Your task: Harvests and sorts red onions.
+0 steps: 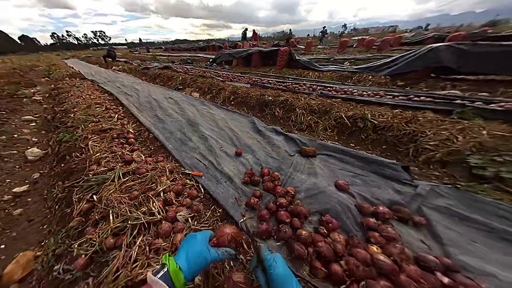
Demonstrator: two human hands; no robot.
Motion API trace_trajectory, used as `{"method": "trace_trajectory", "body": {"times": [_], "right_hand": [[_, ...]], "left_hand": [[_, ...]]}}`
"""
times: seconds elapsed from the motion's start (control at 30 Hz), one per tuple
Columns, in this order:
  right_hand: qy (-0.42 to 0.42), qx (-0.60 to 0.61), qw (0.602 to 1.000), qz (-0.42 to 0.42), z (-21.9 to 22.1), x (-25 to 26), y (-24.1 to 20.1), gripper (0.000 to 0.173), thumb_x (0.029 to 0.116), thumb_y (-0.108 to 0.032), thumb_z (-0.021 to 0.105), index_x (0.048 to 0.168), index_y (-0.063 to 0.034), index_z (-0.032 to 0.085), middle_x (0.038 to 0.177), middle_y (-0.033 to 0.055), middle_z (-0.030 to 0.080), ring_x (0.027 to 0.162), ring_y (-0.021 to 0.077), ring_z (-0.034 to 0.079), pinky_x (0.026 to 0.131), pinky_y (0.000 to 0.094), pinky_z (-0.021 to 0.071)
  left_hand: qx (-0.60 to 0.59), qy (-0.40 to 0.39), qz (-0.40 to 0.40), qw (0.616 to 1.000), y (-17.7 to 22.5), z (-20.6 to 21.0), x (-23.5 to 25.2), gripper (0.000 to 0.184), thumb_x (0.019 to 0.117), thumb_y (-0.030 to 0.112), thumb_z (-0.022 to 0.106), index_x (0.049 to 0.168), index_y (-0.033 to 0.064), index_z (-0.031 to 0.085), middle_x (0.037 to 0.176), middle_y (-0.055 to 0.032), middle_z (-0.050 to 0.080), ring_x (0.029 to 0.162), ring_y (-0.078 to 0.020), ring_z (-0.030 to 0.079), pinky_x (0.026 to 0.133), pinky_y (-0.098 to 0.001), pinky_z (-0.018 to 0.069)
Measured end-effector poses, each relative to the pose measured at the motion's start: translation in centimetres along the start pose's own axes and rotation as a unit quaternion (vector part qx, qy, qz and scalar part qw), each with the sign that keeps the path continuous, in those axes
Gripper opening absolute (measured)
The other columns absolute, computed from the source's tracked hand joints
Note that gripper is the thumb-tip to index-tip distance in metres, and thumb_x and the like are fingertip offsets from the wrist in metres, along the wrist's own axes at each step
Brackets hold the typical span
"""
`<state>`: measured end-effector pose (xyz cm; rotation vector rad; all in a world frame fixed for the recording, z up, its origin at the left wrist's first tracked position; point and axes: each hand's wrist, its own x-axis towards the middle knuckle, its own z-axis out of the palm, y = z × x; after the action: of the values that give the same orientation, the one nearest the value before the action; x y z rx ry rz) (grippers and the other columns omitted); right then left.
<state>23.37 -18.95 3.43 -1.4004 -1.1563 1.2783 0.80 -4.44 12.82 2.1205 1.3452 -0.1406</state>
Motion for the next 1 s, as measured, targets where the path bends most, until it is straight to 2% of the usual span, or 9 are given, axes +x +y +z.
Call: {"method": "trace_trajectory", "body": {"times": [0.07, 0.2, 0.33, 0.47, 0.57, 0.63, 0.73, 0.83, 1.0], "right_hand": [[-0.037, -0.021, 0.998, 0.034, -0.2, 0.0, 1.8, 0.088, 0.0978, -0.079, 0.019, 0.101, -0.0074, 0.071, 0.062, 0.0068, 0.061, 0.047, 0.0199, 0.057, 0.047, 0.0398, 0.0532], [-0.125, -0.081, 0.988, 0.050, -0.7, 0.8, 2.6, 0.092, 0.0854, -0.092, 0.024, 0.089, -0.0110, 0.067, 0.063, 0.0031, 0.063, 0.051, 0.0175, 0.061, 0.051, 0.0395, 0.0553], [0.019, 0.007, 0.998, 0.066, -4.2, 4.7, 3.3, 0.088, 0.0987, -0.076, 0.015, 0.100, -0.0060, 0.069, 0.061, 0.0040, 0.059, 0.048, 0.0165, 0.056, 0.048, 0.0361, 0.0525], [0.125, 0.065, 0.981, 0.136, -7.5, 7.3, 7.7, 0.095, 0.0938, -0.083, 0.010, 0.100, -0.0074, 0.067, 0.058, 0.0078, 0.058, 0.043, 0.0202, 0.056, 0.042, 0.0388, 0.0530], [0.112, 0.092, 0.964, 0.221, -7.5, 7.0, 11.4, 0.093, 0.0989, -0.075, 0.006, 0.104, -0.0053, 0.067, 0.060, 0.0088, 0.059, 0.045, 0.0210, 0.057, 0.043, 0.0385, 0.0534], [0.090, 0.119, 0.952, 0.266, -6.5, 6.3, 12.7, 0.090, 0.1007, -0.071, 0.007, 0.107, -0.0044, 0.067, 0.060, 0.0084, 0.060, 0.044, 0.0204, 0.057, 0.041, 0.0374, 0.0525], [0.065, 0.135, 0.940, 0.306, -5.2, 5.2, 13.3, 0.090, 0.1023, -0.066, 0.003, 0.112, -0.0031, 0.067, 0.061, 0.0082, 0.060, 0.045, 0.0208, 0.057, 0.043, 0.0384, 0.0528], [0.068, 0.145, 0.929, 0.335, -4.8, 4.4, 13.4, 0.090, 0.1020, -0.065, 0.001, 0.111, -0.0036, 0.067, 0.060, 0.0088, 0.061, 0.044, 0.0214, 0.057, 0.043, 0.0383, 0.0527], [0.067, 0.174, 0.924, 0.333, -4.5, 3.3, 12.7, 0.090, 0.1017, -0.068, 0.006, 0.112, -0.0026, 0.067, 0.060, 0.0101, 0.061, 0.044, 0.0212, 0.057, 0.042, 0.0370, 0.0526]], "left_hand": [[-0.008, 0.005, 0.030, 1.000, 1.1, 1.3, -0.2, 0.062, 0.0769, 0.074, 0.073, 0.104, 0.0175, 0.074, 0.094, -0.0032, 0.075, 0.093, -0.0213, 0.072, 0.088, -0.0522, 0.0586], [0.139, -0.194, 0.130, 0.963, 5.4, 4.1, 0.5, 0.042, 0.1019, 0.048, 0.055, 0.103, 0.0095, 0.073, 0.098, -0.0154, 0.073, 0.099, -0.0363, 0.070, 0.088, -0.0649, 0.0526], [0.105, -0.030, -0.007, 0.994, 0.9, 2.4, 9.4, 0.037, 0.1058, 0.047, 0.053, 0.112, 0.0185, 0.075, 0.110, -0.0089, 0.075, 0.108, -0.0309, 0.071, 0.094, -0.0615, 0.0536], [0.080, 0.039, -0.084, 0.992, -7.4, 3.9, 14.4, 0.035, 0.0993, 0.051, 0.062, 0.101, 0.0212, 0.079, 0.096, -0.0052, 0.077, 0.097, -0.0265, 0.072, 0.094, -0.0577, 0.0550], [0.162, -0.137, 0.010, 0.977, -9.5, 12.2, 16.4, 0.025, 0.1005, 0.039, 0.059, 0.109, 0.0259, 0.078, 0.106, -0.0003, 0.077, 0.116, -0.0232, 0.067, 0.122, -0.0658, 0.0248], [0.224, -0.275, 0.045, 0.934, -10.8, 18.2, 17.8, 0.025, 0.0974, 0.027, 0.061, 0.118, 0.0275, 0.076, 0.119, -0.0015, 0.075, 0.137, -0.0354, 0.054, 0.117, -0.0818, 0.0069], [0.248, -0.341, 0.050, 0.905, -13.5, 22.6, 19.3, 0.039, 0.0886, 0.012, 0.071, 0.126, 0.0202, 0.072, 0.139, -0.0090, 0.066, 0.149, -0.0475, 0.034, 0.112, -0.0841, 0.0204], [0.173, -0.201, -0.046, 0.963, -14.9, 22.7, 19.7, 0.064, 0.0831, 0.015, 0.078, 0.144, 0.0114, 0.060, 0.160, -0.0137, 0.046, 0.142, -0.0416, 0.047, 0.108, -0.0629, 0.0471], [0.256, -0.224, -0.123, 0.932, -16.7, 22.1, 18.6, 0.090, 0.0770, 0.012, 0.081, 0.158, 0.0175, 0.043, 0.146, -0.0322, 0.051, 0.118, -0.0556, 0.059, 0.091, -0.0721, 0.0511]]}}
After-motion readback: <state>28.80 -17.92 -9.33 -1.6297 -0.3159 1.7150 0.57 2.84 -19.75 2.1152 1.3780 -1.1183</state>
